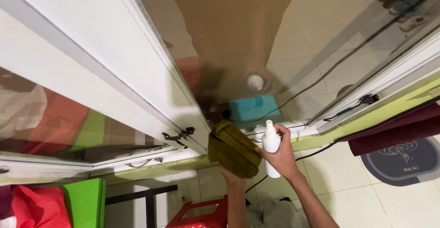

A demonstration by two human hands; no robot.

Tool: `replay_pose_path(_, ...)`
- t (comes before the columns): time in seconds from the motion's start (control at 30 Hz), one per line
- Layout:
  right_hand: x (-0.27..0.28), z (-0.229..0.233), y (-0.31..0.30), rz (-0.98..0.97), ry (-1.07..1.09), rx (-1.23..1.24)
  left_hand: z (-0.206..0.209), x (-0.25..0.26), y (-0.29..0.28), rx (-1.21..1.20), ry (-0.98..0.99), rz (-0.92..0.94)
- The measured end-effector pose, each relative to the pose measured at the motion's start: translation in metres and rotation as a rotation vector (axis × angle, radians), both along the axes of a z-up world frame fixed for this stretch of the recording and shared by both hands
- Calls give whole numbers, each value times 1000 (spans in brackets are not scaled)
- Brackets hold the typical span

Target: The person cleans a glass window by spraying liquid from a white bottle and wiping the surface with a brown cloth.

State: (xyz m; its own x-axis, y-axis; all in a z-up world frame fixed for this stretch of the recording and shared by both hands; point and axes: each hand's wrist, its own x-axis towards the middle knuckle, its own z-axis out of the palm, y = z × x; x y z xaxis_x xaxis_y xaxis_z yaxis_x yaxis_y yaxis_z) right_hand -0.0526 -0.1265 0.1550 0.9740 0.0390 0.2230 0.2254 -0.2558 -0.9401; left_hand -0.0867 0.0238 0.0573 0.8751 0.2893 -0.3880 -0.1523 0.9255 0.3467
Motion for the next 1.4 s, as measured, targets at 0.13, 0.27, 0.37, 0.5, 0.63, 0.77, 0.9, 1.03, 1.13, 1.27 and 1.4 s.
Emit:
replay_pose_path(0.13, 9, 4, -5, -56, 119, -50, 28, -4, 2, 2, 21, 59)
replay_pose_path(0.27, 15, 7, -19, 33, 169, 2, 41, -8, 5, -31, 173, 37)
replay_pose_path(0.37, 12, 10, -35, 155, 196, -30, 35, -10, 13, 13, 153, 7)
replay_pose_path(0.5, 10, 18, -50, 273, 144, -67, 18, -14, 31, 180, 230, -165)
replay_pose_path(0.63, 9, 39, -52, 223, 119, -118, -2, -5, 41, 247, 220, -190)
replay_pose_path(0.77, 4, 58, -42, 172, 99, -335, -7, 5, 56, 479, 87, -164)
replay_pose_path(0.9, 1, 66, -30, 214, 5, -353, -11, 24, 67, 479, -115, -181)
replay_pose_path(1.03, 1, 65, -9, 217, -58, -411, -24, 40, 73, 493, -96, -122)
replay_pose_path(1.13, -3, 58, 7, 87, 42, -485, -40, 33, 65, 520, -42, -21)
replay_pose_path(1.27, -16, 54, 27, -25, -27, -283, -62, 19, 35, 564, 43, 154)
replay_pose_path(1.4, -20, 56, 31, -60, -209, -315, -74, 12, 37, 606, 113, 288)
